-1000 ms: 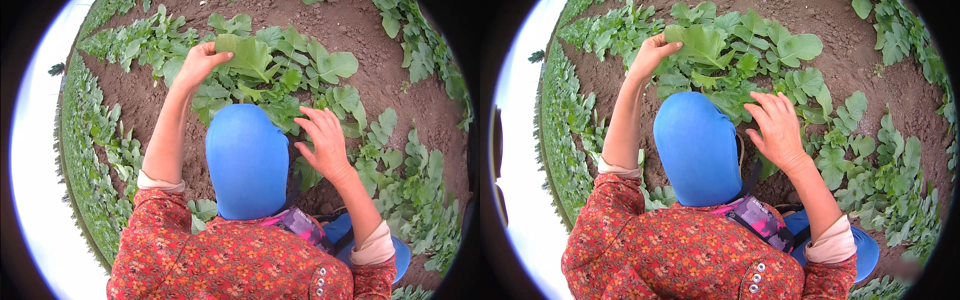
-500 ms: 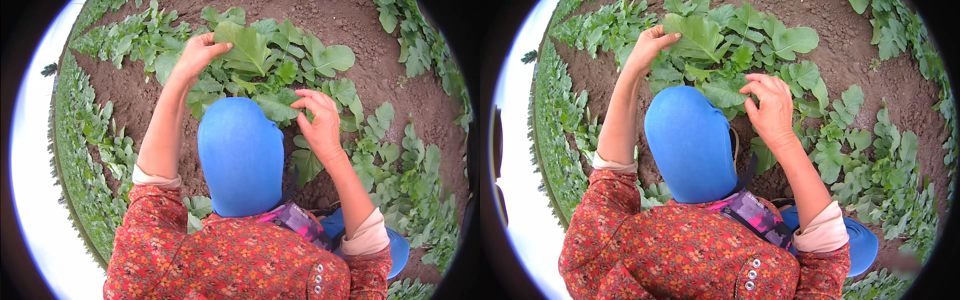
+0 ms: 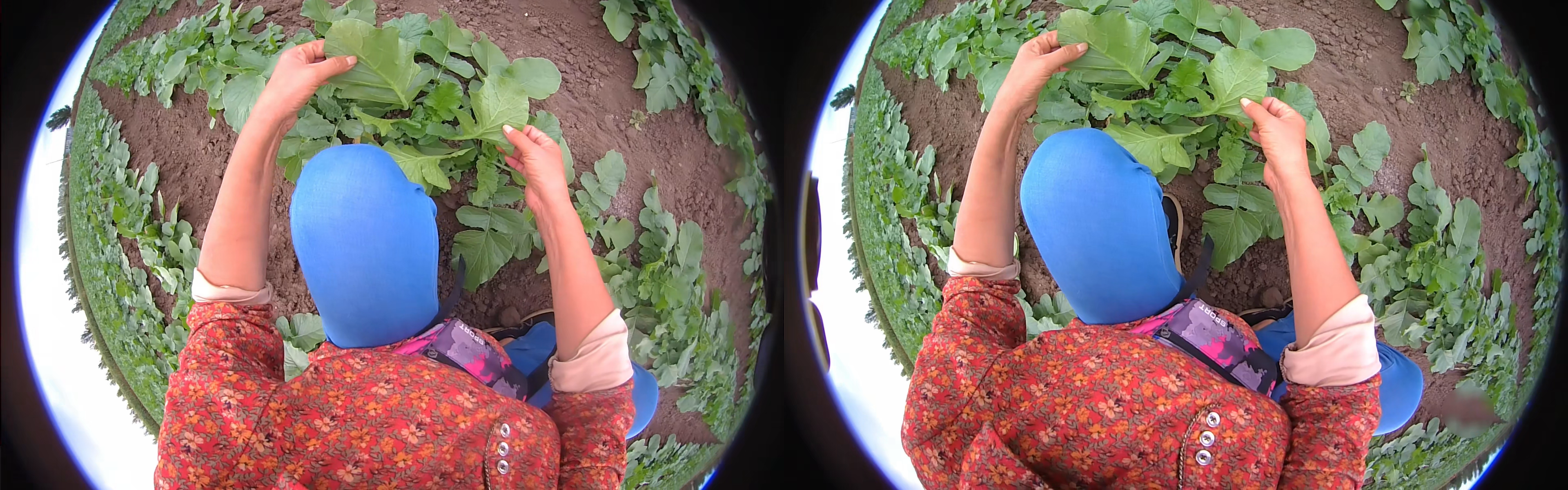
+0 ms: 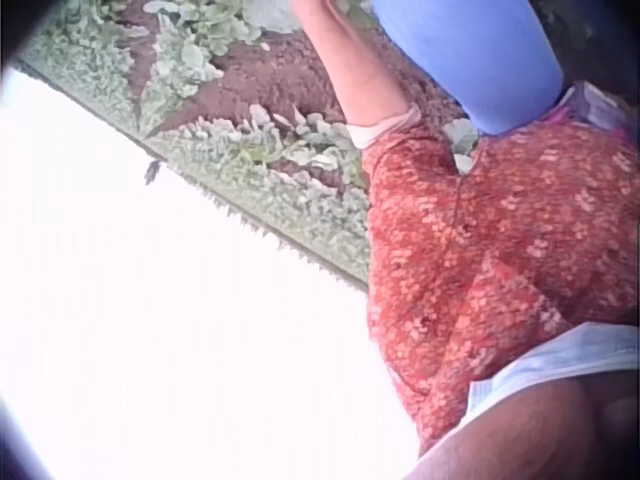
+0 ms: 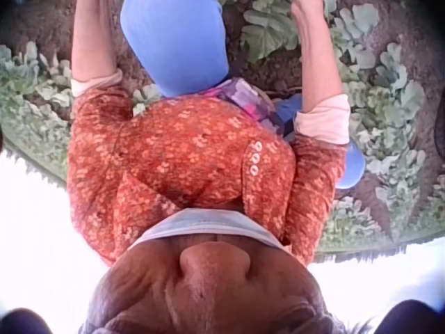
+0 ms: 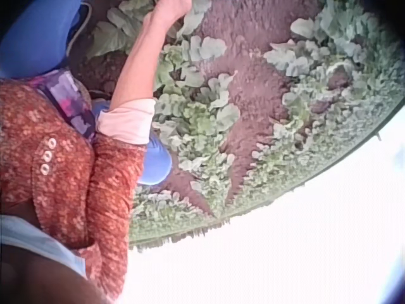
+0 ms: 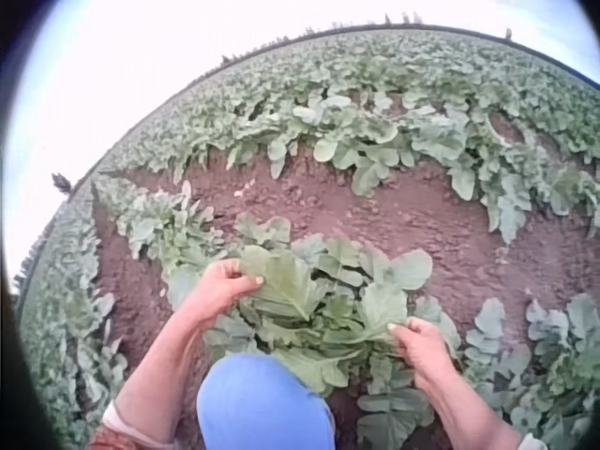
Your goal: The person walks through a field of leafy green plants, stops to crouch, and inspects the leaves by lifting and turning them over. The person repeats this inspection process at several different plants along the row.
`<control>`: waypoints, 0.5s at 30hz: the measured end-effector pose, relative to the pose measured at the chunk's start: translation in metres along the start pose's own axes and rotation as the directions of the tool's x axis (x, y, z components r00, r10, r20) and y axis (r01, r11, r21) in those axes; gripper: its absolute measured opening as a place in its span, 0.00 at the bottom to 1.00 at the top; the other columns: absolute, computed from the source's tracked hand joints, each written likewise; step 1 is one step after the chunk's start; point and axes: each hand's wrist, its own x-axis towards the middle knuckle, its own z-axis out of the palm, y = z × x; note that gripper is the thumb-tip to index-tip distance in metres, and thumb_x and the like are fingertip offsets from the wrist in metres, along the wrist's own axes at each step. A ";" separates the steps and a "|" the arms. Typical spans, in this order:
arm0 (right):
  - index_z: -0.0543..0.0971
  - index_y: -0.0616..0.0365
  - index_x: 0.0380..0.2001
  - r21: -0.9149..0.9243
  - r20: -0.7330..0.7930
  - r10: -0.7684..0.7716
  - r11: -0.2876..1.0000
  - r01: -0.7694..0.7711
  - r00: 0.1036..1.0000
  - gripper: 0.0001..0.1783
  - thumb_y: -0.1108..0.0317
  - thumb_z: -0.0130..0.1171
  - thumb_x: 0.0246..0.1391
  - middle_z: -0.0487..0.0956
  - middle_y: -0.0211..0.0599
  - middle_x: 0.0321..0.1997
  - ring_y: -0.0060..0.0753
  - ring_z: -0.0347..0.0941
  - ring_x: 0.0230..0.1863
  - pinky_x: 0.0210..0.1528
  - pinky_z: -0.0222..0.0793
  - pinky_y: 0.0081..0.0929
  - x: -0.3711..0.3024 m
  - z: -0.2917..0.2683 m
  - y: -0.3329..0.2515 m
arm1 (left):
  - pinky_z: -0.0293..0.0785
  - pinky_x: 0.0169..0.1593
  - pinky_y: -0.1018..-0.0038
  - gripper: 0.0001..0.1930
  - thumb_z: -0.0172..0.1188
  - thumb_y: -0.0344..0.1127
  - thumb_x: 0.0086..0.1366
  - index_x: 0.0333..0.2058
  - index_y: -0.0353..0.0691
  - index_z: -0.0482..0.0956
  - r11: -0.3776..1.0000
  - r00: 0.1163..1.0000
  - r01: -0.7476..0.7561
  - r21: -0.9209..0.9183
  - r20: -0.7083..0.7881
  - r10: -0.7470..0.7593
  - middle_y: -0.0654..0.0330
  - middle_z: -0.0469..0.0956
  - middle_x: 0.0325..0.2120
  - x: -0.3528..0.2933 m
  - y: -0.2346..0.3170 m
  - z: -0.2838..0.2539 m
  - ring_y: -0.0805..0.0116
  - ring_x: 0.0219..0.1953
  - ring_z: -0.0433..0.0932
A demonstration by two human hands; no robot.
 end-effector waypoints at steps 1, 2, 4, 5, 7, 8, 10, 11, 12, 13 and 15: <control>0.76 0.46 0.29 -0.003 0.013 0.004 1.000 -0.004 1.000 0.08 0.60 0.66 0.57 0.74 0.17 0.27 0.16 0.74 0.34 0.45 0.66 0.23 0.003 -0.002 0.002 | 0.67 0.48 0.75 0.12 0.65 0.39 0.62 0.41 0.40 0.81 0.999 0.999 -0.037 -0.017 -0.021 0.037 0.68 0.82 0.34 -0.003 0.001 0.004 0.79 0.36 0.74; 0.76 0.46 0.29 -0.001 0.034 0.004 1.000 -0.004 0.999 0.08 0.61 0.65 0.57 0.75 0.17 0.27 0.17 0.74 0.34 0.45 0.67 0.23 0.008 -0.001 0.004 | 0.68 0.47 0.75 0.11 0.65 0.38 0.62 0.40 0.40 0.81 0.999 0.999 -0.034 -0.041 0.028 0.035 0.68 0.81 0.34 -0.006 0.005 0.008 0.79 0.36 0.74; 0.74 0.47 0.24 -0.016 -0.002 -0.017 1.000 0.017 1.000 0.11 0.62 0.65 0.56 0.72 0.16 0.24 0.13 0.67 0.30 0.39 0.63 0.21 0.008 -0.009 0.010 | 0.70 0.45 0.76 0.10 0.64 0.36 0.63 0.40 0.39 0.81 0.996 0.992 -0.034 -0.088 0.115 0.044 0.67 0.81 0.33 -0.008 0.016 0.023 0.79 0.35 0.75; 0.72 0.47 0.22 -0.020 -0.010 -0.039 0.999 0.039 0.999 0.12 0.63 0.64 0.56 0.70 0.15 0.23 0.12 0.63 0.28 0.36 0.62 0.20 0.008 -0.012 0.009 | 0.71 0.43 0.76 0.10 0.64 0.36 0.63 0.40 0.38 0.82 0.999 0.968 -0.036 0.002 0.249 0.035 0.67 0.81 0.33 -0.006 0.023 0.032 0.79 0.35 0.75; 0.73 0.47 0.24 -0.070 -0.022 -0.035 0.997 0.034 0.999 0.11 0.63 0.63 0.58 0.71 0.15 0.24 0.11 0.63 0.28 0.35 0.62 0.17 0.002 -0.016 0.007 | 0.73 0.40 0.78 0.10 0.63 0.36 0.64 0.39 0.36 0.82 0.995 0.888 -0.092 0.046 0.455 0.061 0.66 0.80 0.31 -0.006 0.032 0.059 0.79 0.33 0.75; 0.77 0.48 0.29 -0.073 0.005 -0.035 0.997 0.036 0.999 0.06 0.63 0.62 0.58 0.74 0.15 0.27 0.11 0.64 0.29 0.36 0.62 0.17 -0.003 -0.015 0.004 | 0.74 0.43 0.76 0.12 0.63 0.37 0.65 0.42 0.35 0.81 0.995 0.805 -0.098 0.012 0.589 0.072 0.63 0.82 0.34 -0.010 0.039 0.064 0.76 0.36 0.77; 0.81 0.50 0.37 -0.098 0.078 -0.028 0.995 0.036 0.997 0.06 0.63 0.62 0.59 0.80 0.17 0.35 0.11 0.70 0.33 0.38 0.63 0.16 -0.009 -0.018 0.010 | 0.75 0.47 0.73 0.15 0.62 0.38 0.66 0.46 0.35 0.80 0.980 0.647 -0.199 0.011 0.752 0.123 0.59 0.83 0.38 -0.012 0.041 0.066 0.73 0.41 0.79; 0.81 0.52 0.40 -0.106 0.117 -0.013 0.994 0.025 0.993 0.07 0.65 0.62 0.59 0.81 0.19 0.37 0.13 0.72 0.35 0.40 0.65 0.17 -0.011 -0.023 0.015 | 0.75 0.49 0.72 0.16 0.62 0.38 0.66 0.48 0.35 0.79 0.973 0.657 -0.231 0.014 0.739 0.146 0.58 0.83 0.39 -0.013 0.040 0.065 0.71 0.42 0.80; 0.80 0.53 0.41 -0.135 0.166 -0.008 0.990 0.031 0.986 0.07 0.66 0.60 0.60 0.82 0.22 0.39 0.14 0.73 0.36 0.41 0.67 0.19 -0.014 -0.029 0.016 | 0.75 0.51 0.70 0.17 0.62 0.37 0.66 0.50 0.35 0.78 0.965 0.662 -0.262 0.015 0.730 0.169 0.57 0.83 0.41 -0.015 0.038 0.063 0.70 0.44 0.80; 0.79 0.54 0.41 -0.157 0.219 -0.001 0.987 0.036 0.976 0.07 0.67 0.59 0.61 0.82 0.24 0.40 0.16 0.75 0.37 0.43 0.69 0.20 -0.018 -0.031 0.019 | 0.76 0.51 0.69 0.17 0.62 0.37 0.66 0.50 0.35 0.78 0.959 0.725 -0.278 -0.049 0.645 0.243 0.57 0.83 0.41 -0.019 0.031 0.057 0.70 0.43 0.80; 0.79 0.56 0.44 -0.253 0.242 0.044 0.967 0.019 0.969 0.09 0.67 0.58 0.61 0.82 0.27 0.42 0.18 0.76 0.39 0.44 0.70 0.20 -0.040 -0.033 0.002 | 0.76 0.51 0.69 0.16 0.64 0.34 0.63 0.49 0.37 0.79 0.944 0.888 -0.327 -0.040 0.329 0.321 0.57 0.82 0.43 -0.032 0.032 0.038 0.68 0.43 0.80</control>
